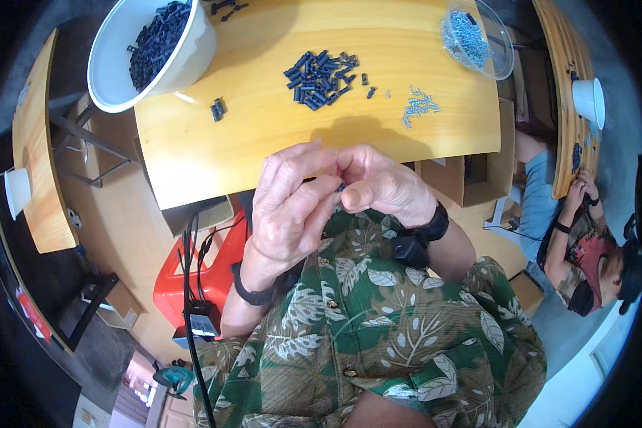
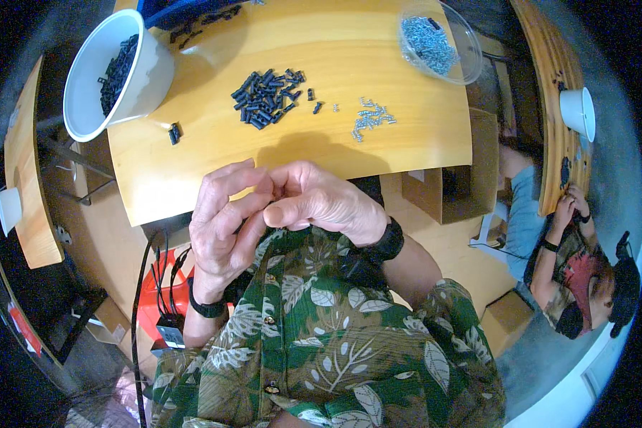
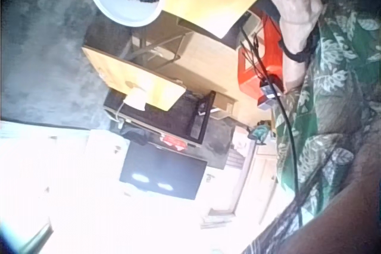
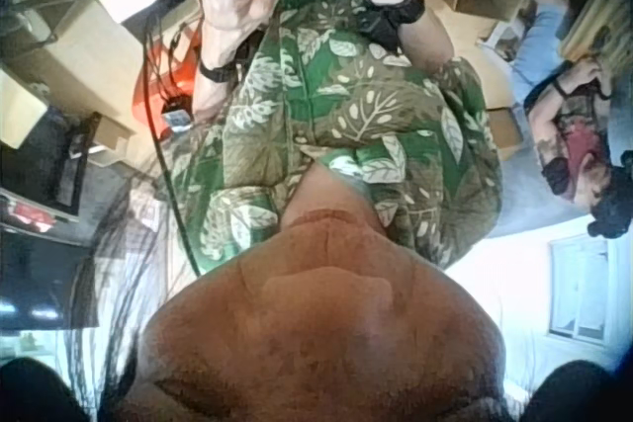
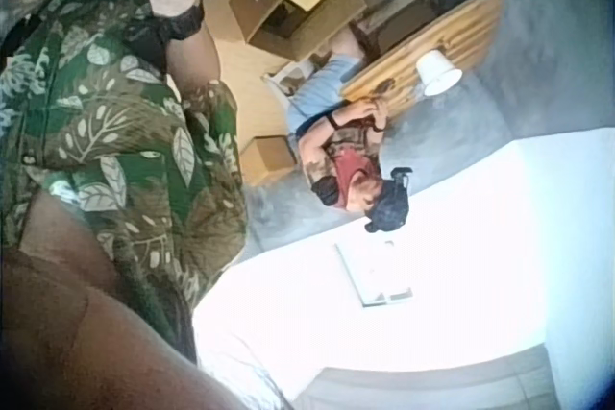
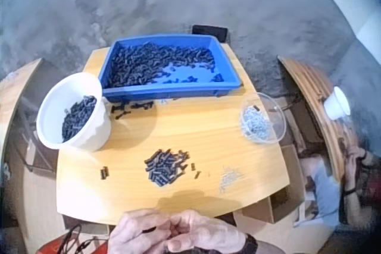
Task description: Inserting silver metal pins into small black plastic sleeves.
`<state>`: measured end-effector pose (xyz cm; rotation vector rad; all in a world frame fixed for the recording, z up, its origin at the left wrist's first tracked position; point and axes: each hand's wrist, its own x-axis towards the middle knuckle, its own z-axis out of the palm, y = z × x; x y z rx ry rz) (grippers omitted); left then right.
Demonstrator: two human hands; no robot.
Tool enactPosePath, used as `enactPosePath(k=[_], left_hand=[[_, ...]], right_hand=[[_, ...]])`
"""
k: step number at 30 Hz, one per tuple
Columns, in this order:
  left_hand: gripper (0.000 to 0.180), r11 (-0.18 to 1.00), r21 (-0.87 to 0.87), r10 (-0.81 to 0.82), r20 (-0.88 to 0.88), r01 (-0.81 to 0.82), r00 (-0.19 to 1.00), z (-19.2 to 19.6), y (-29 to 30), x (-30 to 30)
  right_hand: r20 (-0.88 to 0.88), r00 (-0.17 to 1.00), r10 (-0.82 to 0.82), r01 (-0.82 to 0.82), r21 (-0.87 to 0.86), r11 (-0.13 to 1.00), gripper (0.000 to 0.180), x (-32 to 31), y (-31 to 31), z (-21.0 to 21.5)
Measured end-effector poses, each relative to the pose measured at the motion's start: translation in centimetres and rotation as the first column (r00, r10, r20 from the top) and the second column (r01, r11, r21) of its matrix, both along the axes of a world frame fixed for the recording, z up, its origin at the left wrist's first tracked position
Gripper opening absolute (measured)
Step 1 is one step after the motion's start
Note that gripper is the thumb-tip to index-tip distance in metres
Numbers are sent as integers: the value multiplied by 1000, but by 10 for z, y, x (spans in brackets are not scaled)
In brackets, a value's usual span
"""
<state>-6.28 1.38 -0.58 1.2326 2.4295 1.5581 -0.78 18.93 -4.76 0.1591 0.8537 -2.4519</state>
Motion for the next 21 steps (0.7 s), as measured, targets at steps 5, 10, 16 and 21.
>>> enactPosePath(k=[5, 10, 16, 21], left_hand=[[28, 998, 2, -55, 9, 55, 998, -4, 1, 0], [26, 999, 4, -52, 12, 52, 999, -3, 2, 3], [26, 998, 18, -58, 16, 58, 998, -2, 0, 1], [25, 998, 22, -61, 37, 61, 997, -4, -3, 0]], right_hand=[[29, 999, 32, -27, -161, 987, 37, 3, -4, -8], [99, 995, -11, 31, -207, 978, 37, 1, -10, -3], [50, 998, -44, 55, -239, 969, 30, 3, -16, -10], [128, 992, -9, 37, -219, 975, 26, -1, -17, 6]])
